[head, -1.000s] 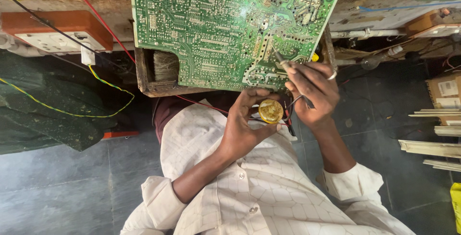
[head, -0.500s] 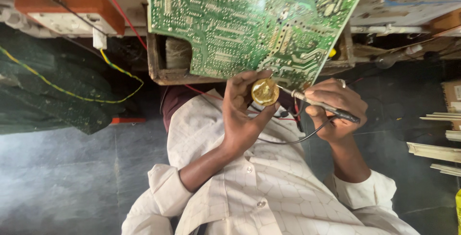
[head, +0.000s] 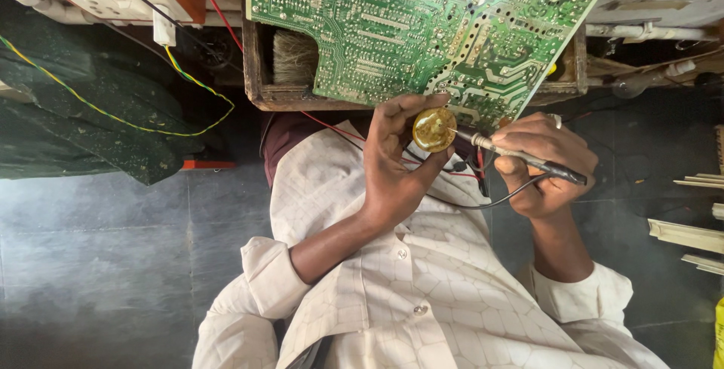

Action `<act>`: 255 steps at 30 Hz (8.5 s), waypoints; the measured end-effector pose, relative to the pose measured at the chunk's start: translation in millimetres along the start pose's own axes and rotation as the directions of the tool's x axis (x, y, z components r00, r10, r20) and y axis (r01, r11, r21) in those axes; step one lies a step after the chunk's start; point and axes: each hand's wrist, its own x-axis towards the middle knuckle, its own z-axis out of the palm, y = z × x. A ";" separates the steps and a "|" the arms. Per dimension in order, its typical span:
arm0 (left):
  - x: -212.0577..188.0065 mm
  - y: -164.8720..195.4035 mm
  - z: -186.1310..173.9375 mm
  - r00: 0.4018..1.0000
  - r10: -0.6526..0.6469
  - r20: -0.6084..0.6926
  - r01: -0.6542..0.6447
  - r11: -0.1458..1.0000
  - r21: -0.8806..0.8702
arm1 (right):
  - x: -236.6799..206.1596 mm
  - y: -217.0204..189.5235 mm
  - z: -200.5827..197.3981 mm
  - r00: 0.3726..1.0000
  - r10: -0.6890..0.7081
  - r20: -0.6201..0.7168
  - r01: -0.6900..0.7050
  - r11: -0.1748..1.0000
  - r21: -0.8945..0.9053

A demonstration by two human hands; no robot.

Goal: The person tests a large green circuit board with multimeter probes, touching probe tips to points on the board. They then pick up a soldering iron and solder a component onto the board, holding a small round part against the board with one hand while applying the iron with the other.

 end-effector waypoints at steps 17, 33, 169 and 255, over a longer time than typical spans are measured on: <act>2.6 -0.7 0.6 1.000 0.000 -0.008 0.000 1.000 -0.009 | 1.3 0.2 -3.2 0.983 0.160 -0.086 -0.148 0.980 0.133; 4.9 0.4 3.1 1.000 -0.003 -0.005 0.003 1.000 0.006 | 27.1 6.6 8.3 0.992 -0.127 0.008 0.114 0.858 -0.501; 4.9 11.8 5.3 0.999 -0.047 -0.016 0.047 0.999 0.017 | 38.9 -6.5 25.9 0.992 -0.124 0.018 0.118 0.884 -0.451; 3.7 11.4 5.2 0.999 -0.042 -0.006 0.042 0.999 0.004 | 36.4 -7.0 15.5 0.985 -0.119 0.128 0.164 0.882 -0.443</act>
